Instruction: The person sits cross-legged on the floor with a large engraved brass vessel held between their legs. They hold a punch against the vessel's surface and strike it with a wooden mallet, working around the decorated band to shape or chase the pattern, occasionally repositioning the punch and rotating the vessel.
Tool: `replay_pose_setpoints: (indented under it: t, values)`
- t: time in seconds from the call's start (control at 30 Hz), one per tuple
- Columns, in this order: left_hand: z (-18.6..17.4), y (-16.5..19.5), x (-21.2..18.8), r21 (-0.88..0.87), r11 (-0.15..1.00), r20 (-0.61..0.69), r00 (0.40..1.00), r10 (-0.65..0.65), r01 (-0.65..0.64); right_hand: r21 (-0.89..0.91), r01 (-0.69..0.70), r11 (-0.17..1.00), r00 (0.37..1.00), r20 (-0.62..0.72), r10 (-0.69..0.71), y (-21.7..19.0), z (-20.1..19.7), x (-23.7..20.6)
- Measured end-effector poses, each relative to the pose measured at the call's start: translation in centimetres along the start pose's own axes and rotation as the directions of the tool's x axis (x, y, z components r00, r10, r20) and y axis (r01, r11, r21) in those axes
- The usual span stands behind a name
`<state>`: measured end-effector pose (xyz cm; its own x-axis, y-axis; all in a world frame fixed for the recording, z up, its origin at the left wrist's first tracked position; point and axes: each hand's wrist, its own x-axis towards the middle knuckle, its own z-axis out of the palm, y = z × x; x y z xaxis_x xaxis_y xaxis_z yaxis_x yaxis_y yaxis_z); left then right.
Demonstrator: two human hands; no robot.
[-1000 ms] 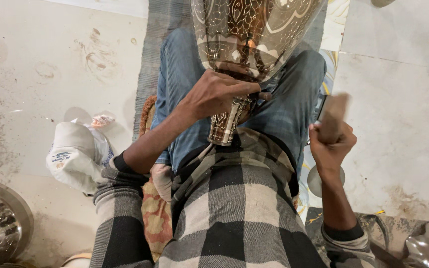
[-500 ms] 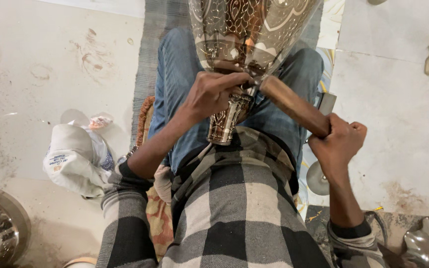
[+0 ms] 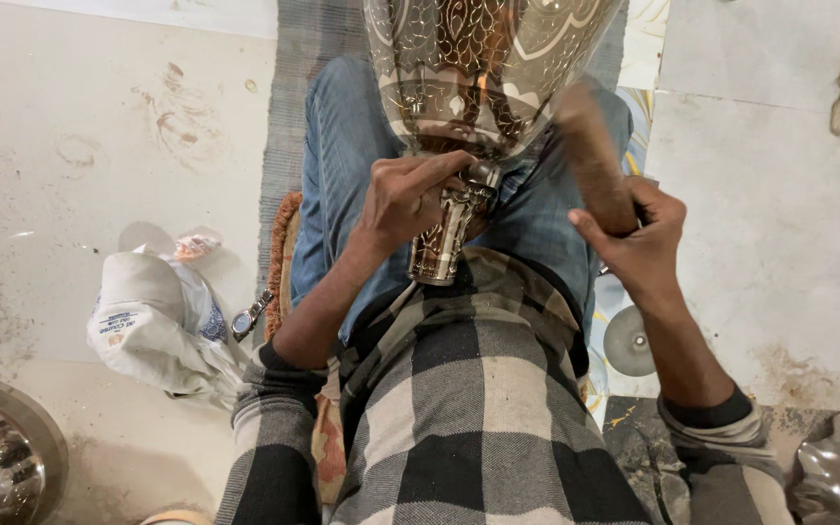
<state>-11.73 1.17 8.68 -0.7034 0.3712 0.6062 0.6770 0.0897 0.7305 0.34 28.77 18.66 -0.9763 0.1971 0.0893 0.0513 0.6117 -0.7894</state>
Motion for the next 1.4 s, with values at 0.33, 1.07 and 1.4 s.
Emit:
replay_pose_setpoints:
  t: [0.33,1.07,1.4]
  values:
    - [0.6,-0.9,-0.4,0.069,0.996,-0.007,0.999,0.050,-0.049,-0.609,0.216,0.763,0.975,0.088,-0.205,-4.7,-3.2,2.4]
    - [-0.3,-1.2,0.1,0.076,0.994,0.079,0.994,0.072,-0.079,-0.614,0.207,0.762,0.977,0.088,-0.196,-5.9,-2.9,1.8]
    - [-0.3,-1.1,0.0,0.045,0.996,0.119,0.990,0.073,-0.079,-0.595,0.184,0.782,0.982,0.079,-0.171,-3.7,-2.8,0.7]
